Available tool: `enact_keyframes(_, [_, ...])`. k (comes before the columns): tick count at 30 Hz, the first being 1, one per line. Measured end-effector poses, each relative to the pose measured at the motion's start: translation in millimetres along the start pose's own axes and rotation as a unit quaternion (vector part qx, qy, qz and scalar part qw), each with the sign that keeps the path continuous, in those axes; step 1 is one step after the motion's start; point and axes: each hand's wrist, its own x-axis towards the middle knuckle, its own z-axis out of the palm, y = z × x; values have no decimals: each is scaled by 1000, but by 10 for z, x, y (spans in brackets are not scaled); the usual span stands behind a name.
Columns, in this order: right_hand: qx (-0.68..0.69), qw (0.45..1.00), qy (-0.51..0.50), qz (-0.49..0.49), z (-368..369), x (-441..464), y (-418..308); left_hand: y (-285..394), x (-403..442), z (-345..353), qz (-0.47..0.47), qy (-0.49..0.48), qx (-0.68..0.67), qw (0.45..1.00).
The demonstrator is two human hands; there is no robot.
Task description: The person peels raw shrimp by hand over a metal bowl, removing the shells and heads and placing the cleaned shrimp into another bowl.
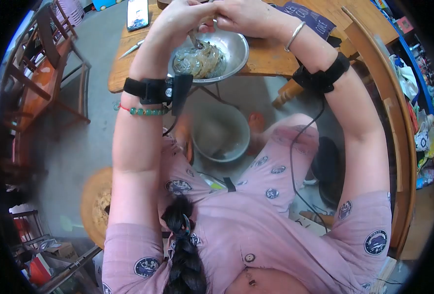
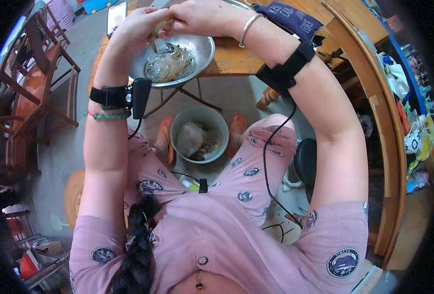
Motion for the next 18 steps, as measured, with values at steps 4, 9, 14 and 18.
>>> enact_keyframes(4, [73,996,-24,-49,-92,-37,37,-112,66,90,50,-6,42,998])
enact_keyframes(9, [-11,998,39,-57,350,-113,243,-248,40,138,-27,-41,-75,996])
enact_keyframes(14, [16,989,108,-98,425,-78,344,-280,99,76,-26,-62,-97,993])
enact_keyframes(18, [9,979,141,-148,417,-27,314,-285,86,-17,-67,-90,-135,984])
